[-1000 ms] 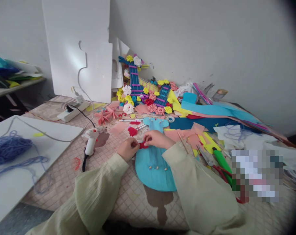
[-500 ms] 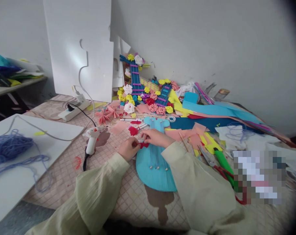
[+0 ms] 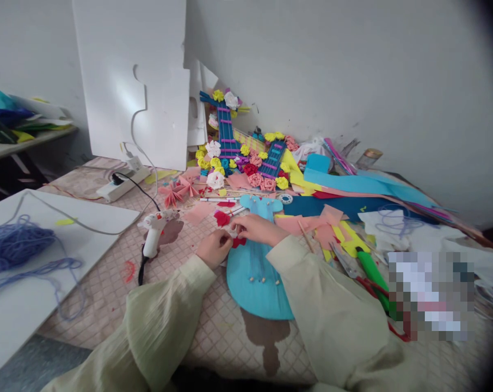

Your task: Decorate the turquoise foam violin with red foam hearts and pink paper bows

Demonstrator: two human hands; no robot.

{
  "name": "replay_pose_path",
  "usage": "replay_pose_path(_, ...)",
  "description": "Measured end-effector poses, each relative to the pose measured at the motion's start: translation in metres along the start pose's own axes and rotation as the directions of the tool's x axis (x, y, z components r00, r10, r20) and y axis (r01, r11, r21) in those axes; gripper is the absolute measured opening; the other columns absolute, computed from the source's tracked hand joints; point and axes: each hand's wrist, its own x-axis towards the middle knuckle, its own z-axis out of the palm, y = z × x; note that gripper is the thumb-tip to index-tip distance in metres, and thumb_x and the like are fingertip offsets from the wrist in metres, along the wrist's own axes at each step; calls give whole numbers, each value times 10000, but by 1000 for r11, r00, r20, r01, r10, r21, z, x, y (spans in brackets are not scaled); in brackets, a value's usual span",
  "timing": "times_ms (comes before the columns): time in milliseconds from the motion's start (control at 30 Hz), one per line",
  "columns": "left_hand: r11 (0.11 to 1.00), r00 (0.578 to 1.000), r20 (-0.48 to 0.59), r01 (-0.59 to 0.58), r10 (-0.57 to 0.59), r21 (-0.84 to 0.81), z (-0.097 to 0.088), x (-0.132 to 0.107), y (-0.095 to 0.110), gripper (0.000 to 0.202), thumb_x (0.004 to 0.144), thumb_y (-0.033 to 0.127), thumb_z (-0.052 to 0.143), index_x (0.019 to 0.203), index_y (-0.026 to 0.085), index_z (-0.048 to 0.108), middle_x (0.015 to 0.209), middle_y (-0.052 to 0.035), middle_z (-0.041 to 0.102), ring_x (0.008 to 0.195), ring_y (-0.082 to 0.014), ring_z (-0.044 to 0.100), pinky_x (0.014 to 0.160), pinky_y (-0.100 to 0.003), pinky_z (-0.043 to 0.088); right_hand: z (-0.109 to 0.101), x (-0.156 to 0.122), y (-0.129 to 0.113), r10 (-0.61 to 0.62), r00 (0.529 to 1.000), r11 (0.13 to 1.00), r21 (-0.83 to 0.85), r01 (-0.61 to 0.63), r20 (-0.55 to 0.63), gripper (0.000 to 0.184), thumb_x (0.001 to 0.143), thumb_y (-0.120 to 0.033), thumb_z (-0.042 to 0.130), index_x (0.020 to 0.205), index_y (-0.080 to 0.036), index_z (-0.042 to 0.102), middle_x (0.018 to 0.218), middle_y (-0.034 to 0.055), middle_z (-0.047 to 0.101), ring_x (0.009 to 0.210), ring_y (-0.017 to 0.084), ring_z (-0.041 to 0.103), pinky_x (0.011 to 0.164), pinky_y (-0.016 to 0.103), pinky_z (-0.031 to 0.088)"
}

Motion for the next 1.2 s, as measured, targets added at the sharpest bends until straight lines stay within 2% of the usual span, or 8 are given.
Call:
replay_pose_path(367,1000,1000,-26,4,-4,23,1,0,0,89,671,142,479,664,142,567,537,25,501,510,-103,452,496,-221,329,2,0,-2,-10,1000,1000,-25,10,7,256,660,-14,567,875,-146,607,700,9,617,654,108,545,606,200,345)
replay_pose_path(833,998,996,-76,-31,36,60,3,1,-5,108,699,157,449,634,134,532,543,7,501,527,-113,468,515,-226,350,4,0,-1,-53,999,997,-49,53,5,254,652,-30,521,867,-133,608,661,7,590,604,104,509,571,195,326)
replay_pose_path(1000,986,983,-114,-129,141,110,0,-2,-3,112,698,180,467,727,133,565,644,-22,512,583,-132,486,550,-248,384,5,1,1,-60,998,996,-58,61,7,219,644,-40,533,828,-136,603,686,15,595,634,111,510,584,201,327)
replay_pose_path(1200,936,943,-25,-325,331,139,-5,-7,2,221,657,126,492,808,174,646,816,-60,569,814,-185,546,740,-299,441,6,2,2,-51,999,997,-61,52,9,240,631,-37,541,838,-141,607,689,13,596,625,106,504,576,199,324)
